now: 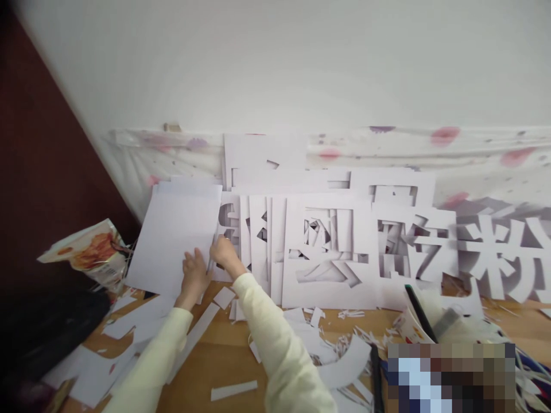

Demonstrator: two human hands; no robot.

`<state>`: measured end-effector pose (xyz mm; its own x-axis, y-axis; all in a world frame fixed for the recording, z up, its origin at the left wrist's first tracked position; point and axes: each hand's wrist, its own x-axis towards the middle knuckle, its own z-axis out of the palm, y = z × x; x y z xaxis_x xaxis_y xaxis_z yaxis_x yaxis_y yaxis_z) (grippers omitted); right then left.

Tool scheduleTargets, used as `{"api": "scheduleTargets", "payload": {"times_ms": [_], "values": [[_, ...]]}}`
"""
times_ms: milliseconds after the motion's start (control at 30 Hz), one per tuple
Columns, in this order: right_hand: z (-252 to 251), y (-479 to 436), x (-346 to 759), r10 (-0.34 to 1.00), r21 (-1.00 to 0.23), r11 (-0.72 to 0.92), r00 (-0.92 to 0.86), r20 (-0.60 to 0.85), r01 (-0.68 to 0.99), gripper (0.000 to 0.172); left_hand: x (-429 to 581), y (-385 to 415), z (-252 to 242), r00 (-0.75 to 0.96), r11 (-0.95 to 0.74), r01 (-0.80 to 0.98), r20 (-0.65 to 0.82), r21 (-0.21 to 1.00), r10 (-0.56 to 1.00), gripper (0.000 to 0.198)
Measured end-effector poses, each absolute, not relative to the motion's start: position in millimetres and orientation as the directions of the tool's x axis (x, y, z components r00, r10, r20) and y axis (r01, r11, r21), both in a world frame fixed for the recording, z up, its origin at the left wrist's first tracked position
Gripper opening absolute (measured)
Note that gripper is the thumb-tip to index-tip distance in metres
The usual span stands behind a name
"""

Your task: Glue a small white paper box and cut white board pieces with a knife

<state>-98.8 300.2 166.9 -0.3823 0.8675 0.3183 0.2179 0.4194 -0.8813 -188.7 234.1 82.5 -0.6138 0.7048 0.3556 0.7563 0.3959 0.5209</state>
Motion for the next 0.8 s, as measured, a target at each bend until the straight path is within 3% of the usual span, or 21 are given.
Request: {"api": "scheduleTargets", "payload": {"times_ms": [167,300,367,433,533,633,700,800], "values": [[150.0,253.1,12.2,0.884,-0.934,0.302,-0.423,0.2,0.189,0.029,-162.3,199.5,108.0,-0.573,0.305,0.76,0.37,0.574,0.731,0.063],[130.2,188.8,132.5,0.959,-0.945,0.264,-0.162,0.235,0.191,0.041,-121.4,152.4,119.9,-0.4,0.053,0.784,0.438,0.619,0.805,0.023],[116.9,152.1,188.2,0.958,-0.93,0.264,0.039,0.283,0.254,0.043,-95.1,127.3,109.0,-0.318,-0.043,0.767,0.437,0.641,0.841,0.032],[100.3,115.4,229.9,0.948,-0.893,0.222,0.126,0.292,0.392,0.04,-69.5,106.4,85.6,-0.219,-0.121,0.745,0.412,0.656,0.885,0.045],[75.4,70.0,255.6,0.937,-0.771,0.236,0.071,0.341,0.592,0.029,-41.3,91.0,41.6,-0.123,-0.165,0.735,0.369,0.658,0.921,0.035],[70.0,40.4,246.7,0.87,-0.627,0.423,-0.1,0.483,0.654,0.016,-26.8,96.9,12.9,-0.124,-0.13,0.768,0.344,0.627,0.931,0.022],[84.4,21.8,236.8,0.823,-0.576,0.523,-0.196,0.533,0.628,0.024,-20.3,109.6,9.6,-0.096,-0.127,0.791,0.327,0.598,0.94,0.027],[121.4,-16.9,233.2,0.755,-0.527,0.571,-0.151,0.638,0.63,0.037,-9.4,135.4,20.4,0.011,-0.178,0.82,0.297,0.544,0.955,0.039]]}}
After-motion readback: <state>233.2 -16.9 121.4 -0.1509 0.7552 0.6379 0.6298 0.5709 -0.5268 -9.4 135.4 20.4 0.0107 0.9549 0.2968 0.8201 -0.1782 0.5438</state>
